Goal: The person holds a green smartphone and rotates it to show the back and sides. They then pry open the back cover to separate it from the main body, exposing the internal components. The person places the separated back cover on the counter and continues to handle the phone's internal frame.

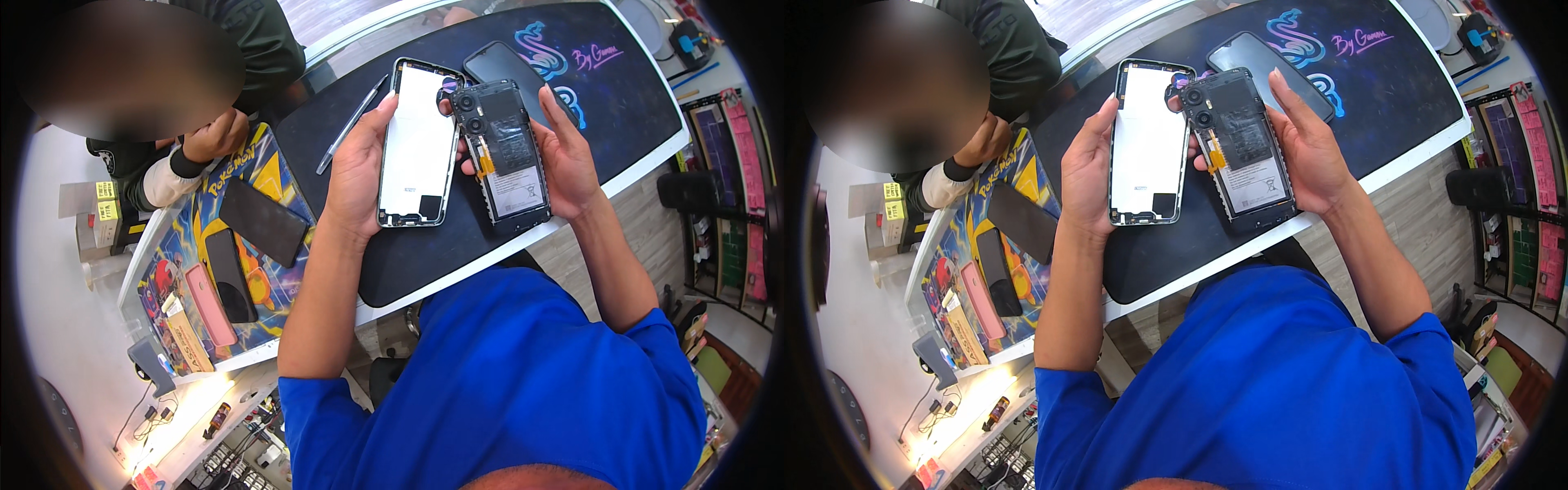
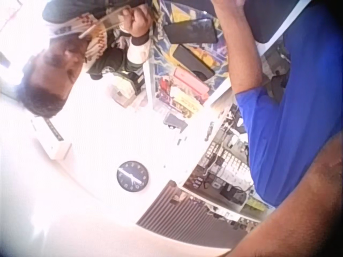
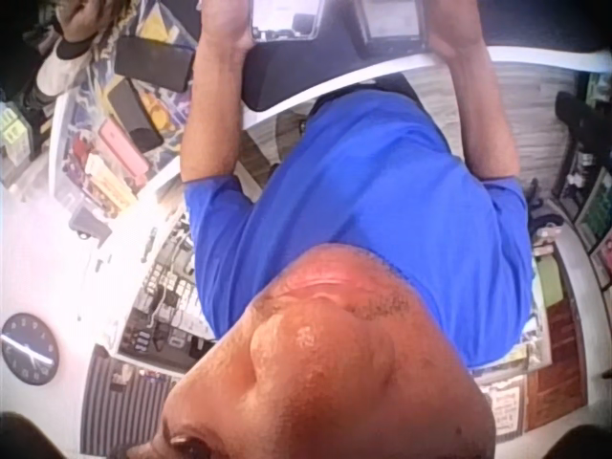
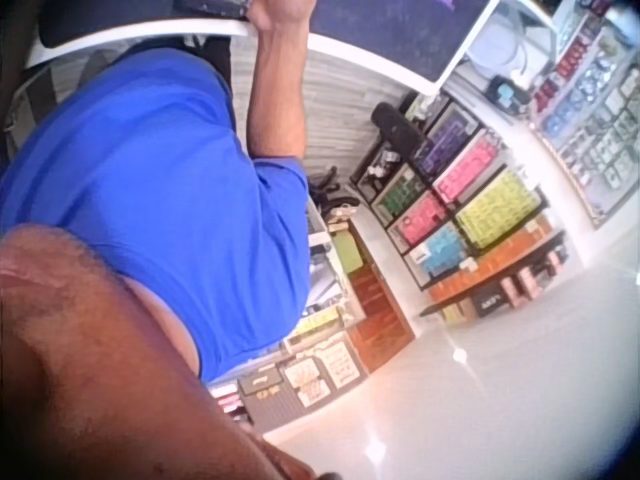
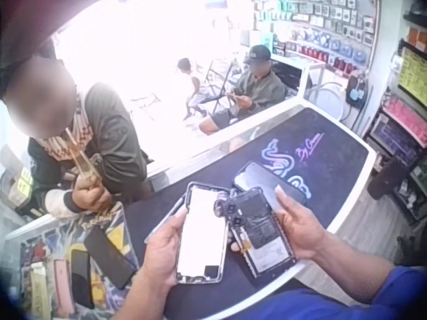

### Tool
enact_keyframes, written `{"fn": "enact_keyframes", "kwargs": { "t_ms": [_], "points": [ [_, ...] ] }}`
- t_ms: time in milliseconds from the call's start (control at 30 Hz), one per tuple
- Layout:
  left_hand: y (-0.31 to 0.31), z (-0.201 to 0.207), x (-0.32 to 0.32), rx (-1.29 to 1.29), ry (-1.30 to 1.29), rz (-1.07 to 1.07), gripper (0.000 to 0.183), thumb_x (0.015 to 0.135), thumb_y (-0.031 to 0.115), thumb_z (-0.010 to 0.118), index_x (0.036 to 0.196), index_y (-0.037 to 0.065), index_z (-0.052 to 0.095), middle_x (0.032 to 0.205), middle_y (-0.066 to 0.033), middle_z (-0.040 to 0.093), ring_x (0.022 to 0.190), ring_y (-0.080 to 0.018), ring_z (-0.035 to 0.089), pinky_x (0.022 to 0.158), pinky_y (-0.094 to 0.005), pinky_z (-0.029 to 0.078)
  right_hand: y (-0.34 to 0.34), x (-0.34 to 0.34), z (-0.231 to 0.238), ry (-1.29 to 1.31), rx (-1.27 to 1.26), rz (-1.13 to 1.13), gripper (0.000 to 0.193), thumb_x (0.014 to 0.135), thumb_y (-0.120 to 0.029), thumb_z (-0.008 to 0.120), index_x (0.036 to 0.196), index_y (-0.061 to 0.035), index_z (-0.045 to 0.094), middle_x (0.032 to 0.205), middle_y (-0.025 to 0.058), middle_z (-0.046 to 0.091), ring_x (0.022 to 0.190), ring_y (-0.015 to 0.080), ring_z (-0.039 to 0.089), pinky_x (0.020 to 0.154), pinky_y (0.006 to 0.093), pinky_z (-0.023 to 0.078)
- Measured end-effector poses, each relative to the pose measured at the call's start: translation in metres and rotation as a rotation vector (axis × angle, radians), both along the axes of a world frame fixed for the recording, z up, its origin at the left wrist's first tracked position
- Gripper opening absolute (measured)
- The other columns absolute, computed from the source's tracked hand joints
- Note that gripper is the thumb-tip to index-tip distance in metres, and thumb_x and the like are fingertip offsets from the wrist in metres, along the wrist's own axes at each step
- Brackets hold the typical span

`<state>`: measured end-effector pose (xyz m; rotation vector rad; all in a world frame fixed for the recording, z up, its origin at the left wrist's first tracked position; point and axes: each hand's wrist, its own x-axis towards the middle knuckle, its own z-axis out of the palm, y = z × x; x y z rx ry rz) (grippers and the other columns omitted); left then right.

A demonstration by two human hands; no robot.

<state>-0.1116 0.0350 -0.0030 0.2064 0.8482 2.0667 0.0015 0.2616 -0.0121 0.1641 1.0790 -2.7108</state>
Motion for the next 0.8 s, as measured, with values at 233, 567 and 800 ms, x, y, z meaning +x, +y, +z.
{"fn": "enact_keyframes", "kwargs": {
  "t_ms": [233,567,800],
  "points": [
    [-0.004,0.003,0.001,-0.09,0.011,0.127,0.051,0.113,0.039,0.054,0.139,-0.003,0.065,0.12,-0.0158,0.077,0.102,-0.0211,0.078,0.088,-0.0316,0.064,-0.003,-0.003,0.006,0.011,0.018,0.071,0.095,0.108,-0.079,0.032,0.159,-0.0004,0.05,0.133,0.0262,0.071,0.111,0.0313,0.076,0.096,0.0457,0.066],
    [-0.011,-0.013,-0.012,0.153,-0.104,0.043,0.068,0.111,0.047,0.047,0.152,-0.007,0.053,0.128,-0.0255,0.073,0.102,-0.036,0.078,0.091,-0.0446,0.068,-0.004,-0.009,0.0,0.063,-0.017,0.124,0.094,0.108,-0.078,0.032,0.161,-0.0017,0.048,0.127,0.0251,0.071,0.108,0.0302,0.077,0.091,0.0441,0.068],
    [-0.008,0.001,-0.009,0.107,0.01,0.117,0.07,0.111,0.049,0.044,0.152,-0.006,0.053,0.147,-0.028,0.064,0.113,-0.0284,0.074,0.094,-0.0393,0.065,0.0,-0.006,-0.006,0.026,-0.092,0.131,0.094,0.108,-0.078,0.03,0.16,-0.0024,0.05,0.127,0.0286,0.072,0.107,0.0321,0.077,0.09,0.0457,0.068]
  ]
}}
